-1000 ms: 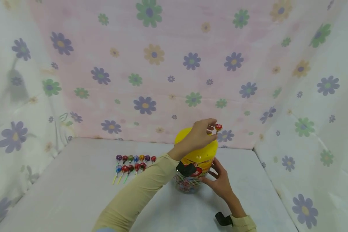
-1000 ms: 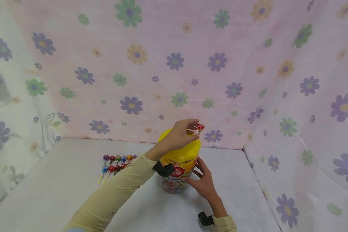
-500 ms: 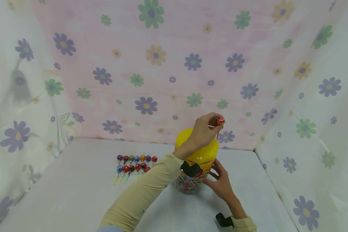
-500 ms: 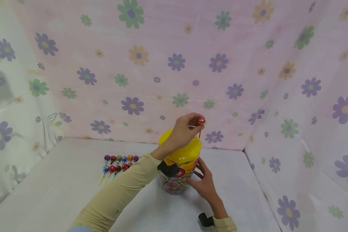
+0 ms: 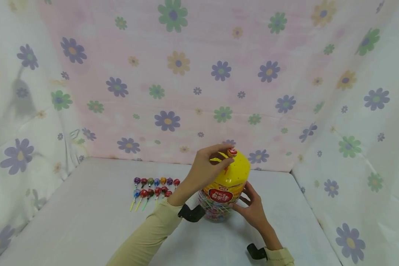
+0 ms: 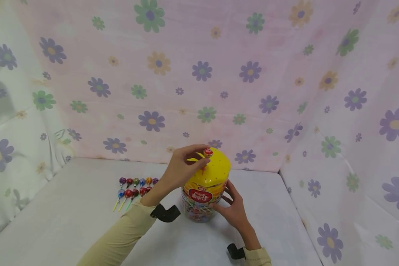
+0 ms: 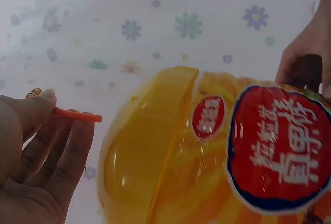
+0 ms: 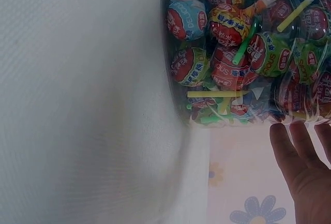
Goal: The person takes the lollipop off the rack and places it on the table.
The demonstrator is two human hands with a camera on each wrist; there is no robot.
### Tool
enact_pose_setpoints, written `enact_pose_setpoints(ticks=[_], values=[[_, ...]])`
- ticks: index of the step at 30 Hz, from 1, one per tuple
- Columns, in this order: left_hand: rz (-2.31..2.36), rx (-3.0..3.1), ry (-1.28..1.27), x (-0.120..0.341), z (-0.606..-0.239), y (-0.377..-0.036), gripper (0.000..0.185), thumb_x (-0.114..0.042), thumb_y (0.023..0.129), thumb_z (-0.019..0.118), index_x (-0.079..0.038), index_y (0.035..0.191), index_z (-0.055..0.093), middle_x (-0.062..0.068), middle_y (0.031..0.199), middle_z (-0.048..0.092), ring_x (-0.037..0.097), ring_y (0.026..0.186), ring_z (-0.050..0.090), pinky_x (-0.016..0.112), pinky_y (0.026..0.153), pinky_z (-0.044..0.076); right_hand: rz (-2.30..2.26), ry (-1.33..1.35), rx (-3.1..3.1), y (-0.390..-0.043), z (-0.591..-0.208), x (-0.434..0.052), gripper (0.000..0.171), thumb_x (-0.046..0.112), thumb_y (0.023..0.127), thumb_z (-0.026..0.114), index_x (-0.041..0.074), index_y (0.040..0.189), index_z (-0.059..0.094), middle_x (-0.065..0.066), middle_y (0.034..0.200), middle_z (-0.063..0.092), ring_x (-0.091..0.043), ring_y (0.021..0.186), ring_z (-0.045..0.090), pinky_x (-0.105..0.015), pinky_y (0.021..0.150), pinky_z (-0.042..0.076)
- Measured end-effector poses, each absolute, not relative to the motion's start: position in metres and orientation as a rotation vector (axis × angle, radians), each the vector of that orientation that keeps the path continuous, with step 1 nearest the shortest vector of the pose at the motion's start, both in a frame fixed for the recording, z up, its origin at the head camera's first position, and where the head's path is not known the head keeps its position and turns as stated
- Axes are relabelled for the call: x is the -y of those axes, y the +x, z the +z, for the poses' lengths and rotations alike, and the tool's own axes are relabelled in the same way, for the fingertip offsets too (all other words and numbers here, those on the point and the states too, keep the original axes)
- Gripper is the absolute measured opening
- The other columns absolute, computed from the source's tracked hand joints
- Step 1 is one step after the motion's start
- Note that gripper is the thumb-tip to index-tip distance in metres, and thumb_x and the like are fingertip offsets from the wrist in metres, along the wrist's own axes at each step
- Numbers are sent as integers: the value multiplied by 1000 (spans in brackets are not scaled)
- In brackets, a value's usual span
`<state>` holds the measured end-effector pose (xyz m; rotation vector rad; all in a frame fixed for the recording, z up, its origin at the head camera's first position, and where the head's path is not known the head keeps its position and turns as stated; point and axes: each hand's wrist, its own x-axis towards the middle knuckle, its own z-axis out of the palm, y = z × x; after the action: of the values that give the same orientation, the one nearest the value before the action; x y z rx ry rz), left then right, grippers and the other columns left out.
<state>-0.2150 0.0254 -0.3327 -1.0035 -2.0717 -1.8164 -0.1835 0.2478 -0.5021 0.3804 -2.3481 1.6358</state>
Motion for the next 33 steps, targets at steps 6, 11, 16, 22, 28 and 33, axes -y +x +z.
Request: enact_pose_setpoints(ticks=[6, 11, 16, 22, 28, 33], values=[[-1834, 2088, -898, 29, -367, -211, 34, -6, 95, 71, -2, 129, 67, 15, 106, 71, 26, 85, 73, 30, 75, 63, 1625, 405, 2328, -183, -503, -248, 93, 6, 81, 85, 18, 158, 35, -10, 152, 50, -20, 131, 55, -26, 100, 53], [-1804, 2185, -703, 88, -411, -215, 35, -8, 95, 71, -4, 129, 67, 17, 101, 72, 25, 75, 72, 27, 63, 61, 1640, 423, 2308, -183, -502, -248, 93, 3, 80, 85, 21, 158, 36, -9, 151, 51, -1, 127, 54, -24, 99, 53], [-1636, 2350, -435, 152, -455, -217, 35, -12, 96, 71, -1, 129, 66, 19, 102, 72, 19, 83, 72, 22, 64, 57, 1644, 423, 2314, -182, -500, -247, 93, 4, 81, 85, 21, 158, 36, -8, 152, 50, 1, 127, 53, -24, 99, 52], [-1405, 2539, -88, 215, -487, -220, 36, -13, 96, 72, 5, 126, 66, 24, 102, 72, 28, 86, 74, 16, 63, 55, 1610, 447, 2308, -182, -501, -248, 92, 2, 82, 84, 18, 158, 35, -12, 151, 50, 2, 126, 53, -25, 99, 52], [-1211, 2709, 25, 240, -504, -228, 34, -9, 93, 72, 10, 120, 65, 27, 99, 72, 35, 85, 72, 21, 59, 55, 1609, 445, 2296, -181, -500, -249, 91, 2, 81, 84, 17, 158, 36, -13, 152, 49, -2, 128, 54, -25, 99, 53], [-1161, 2764, 29, 247, -515, -238, 31, -7, 90, 74, 13, 114, 67, 24, 91, 72, 31, 80, 71, 26, 58, 53, 1622, 434, 2307, -182, -501, -248, 91, 3, 82, 84, 20, 158, 36, -10, 152, 50, -9, 131, 54, -27, 100, 53]])
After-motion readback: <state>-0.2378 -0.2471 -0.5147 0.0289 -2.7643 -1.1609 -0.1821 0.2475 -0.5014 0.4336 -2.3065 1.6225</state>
